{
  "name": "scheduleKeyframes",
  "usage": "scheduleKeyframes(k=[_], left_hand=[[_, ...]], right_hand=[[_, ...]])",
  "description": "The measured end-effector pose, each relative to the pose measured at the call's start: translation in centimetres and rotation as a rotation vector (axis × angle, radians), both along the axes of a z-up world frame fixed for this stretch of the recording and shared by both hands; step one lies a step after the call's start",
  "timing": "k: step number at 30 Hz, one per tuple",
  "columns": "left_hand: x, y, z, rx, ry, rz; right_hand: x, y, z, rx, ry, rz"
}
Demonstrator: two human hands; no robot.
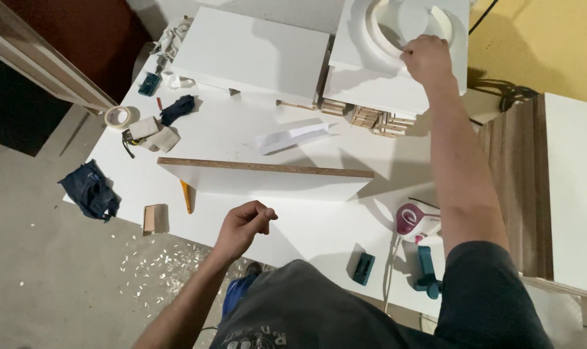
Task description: The person sands the edges of a white rectangular board using a sanding block and a utility knife. They then place the board on a stack of similar boards and use a clothes iron to press a strip of edge banding onto the board's edge.
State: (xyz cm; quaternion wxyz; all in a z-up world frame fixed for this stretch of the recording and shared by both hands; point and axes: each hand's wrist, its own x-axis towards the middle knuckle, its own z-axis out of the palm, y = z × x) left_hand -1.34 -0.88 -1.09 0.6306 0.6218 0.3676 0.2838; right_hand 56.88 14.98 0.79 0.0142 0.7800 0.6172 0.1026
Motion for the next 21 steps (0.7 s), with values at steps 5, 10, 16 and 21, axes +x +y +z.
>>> scheduleKeyframes(k=[5,10,16,21], left_hand=[[-0.2,-0.1,-0.8,0.018,0.015,-0.020],[0.1,1.0,0.1,0.596,0.166,-0.035],[-1.1,2.0,5.8,1.445,0.049,0.166],[-3.0,3.3,7.4,1.661,0.114,0.023]], right_hand=[[0.7,-0.4,-0.8,0.372,-0.124,0.061],[-7.5,-4.9,3.0,0.788,-0.205,0.360],[-25.4,-16.4,3.7,0.616,0.040,0.682],[-35.6,-23.0,6.2,0.460,0.213,0.850]])
